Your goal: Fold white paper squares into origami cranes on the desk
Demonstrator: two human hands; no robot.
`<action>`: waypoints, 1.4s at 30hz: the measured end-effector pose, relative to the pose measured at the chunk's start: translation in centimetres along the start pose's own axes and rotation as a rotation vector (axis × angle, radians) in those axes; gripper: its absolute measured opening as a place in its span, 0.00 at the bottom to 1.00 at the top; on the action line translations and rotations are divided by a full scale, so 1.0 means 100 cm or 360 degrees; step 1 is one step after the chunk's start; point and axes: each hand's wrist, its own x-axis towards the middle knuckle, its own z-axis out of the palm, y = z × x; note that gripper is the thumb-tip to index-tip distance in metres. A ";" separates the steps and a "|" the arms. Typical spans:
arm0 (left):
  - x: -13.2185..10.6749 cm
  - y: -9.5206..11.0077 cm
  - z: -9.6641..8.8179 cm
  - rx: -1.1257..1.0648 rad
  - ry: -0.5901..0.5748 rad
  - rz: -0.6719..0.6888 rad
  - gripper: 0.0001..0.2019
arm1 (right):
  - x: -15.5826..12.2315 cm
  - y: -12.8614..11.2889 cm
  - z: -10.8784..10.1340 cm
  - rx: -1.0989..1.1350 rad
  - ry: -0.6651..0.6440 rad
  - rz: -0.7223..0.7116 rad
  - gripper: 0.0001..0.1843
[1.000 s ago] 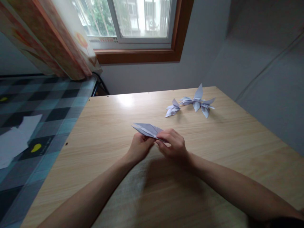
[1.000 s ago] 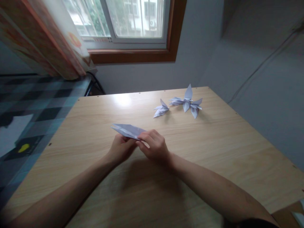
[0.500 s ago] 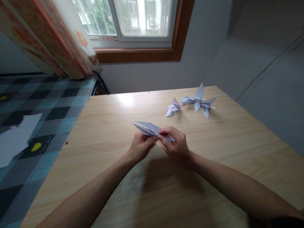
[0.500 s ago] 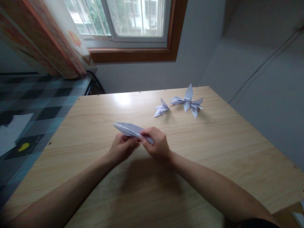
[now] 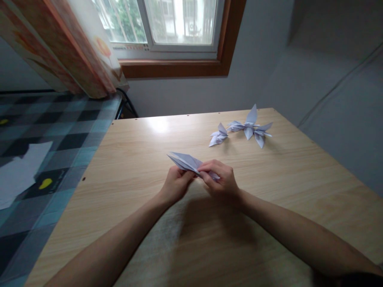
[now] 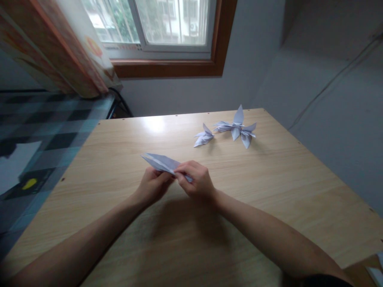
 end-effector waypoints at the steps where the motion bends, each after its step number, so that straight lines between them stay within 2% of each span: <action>1: 0.000 0.000 0.000 -0.0005 0.0005 -0.0002 0.11 | 0.000 0.000 0.000 -0.0009 -0.0007 -0.0013 0.08; 10: -0.001 0.008 0.006 -0.0088 0.0070 -0.0038 0.12 | -0.002 0.006 0.003 -0.0212 -0.0042 -0.0323 0.09; 16: -0.003 0.016 0.006 -0.0249 -0.0080 -0.0095 0.18 | -0.001 0.006 0.000 -0.0178 -0.0085 -0.0229 0.07; 20: -0.004 0.014 0.005 -0.0299 -0.0071 -0.0097 0.21 | 0.000 0.006 -0.001 -0.0188 -0.0083 -0.0197 0.07; 25: -0.005 0.009 0.007 -0.0278 -0.0003 -0.0058 0.18 | -0.001 0.007 -0.002 -0.0162 -0.0071 -0.0174 0.08; 35: -0.004 0.014 0.010 -0.0135 0.0034 -0.0032 0.16 | 0.000 0.006 0.000 -0.0092 -0.0115 -0.0126 0.06; 39: -0.004 0.013 0.008 -0.0168 0.0004 -0.0059 0.15 | -0.002 0.008 0.001 -0.0112 -0.0121 -0.0140 0.06; 42: -0.003 0.014 0.006 -0.0208 -0.0044 -0.0109 0.18 | -0.001 0.008 0.000 -0.0131 -0.0125 -0.0141 0.07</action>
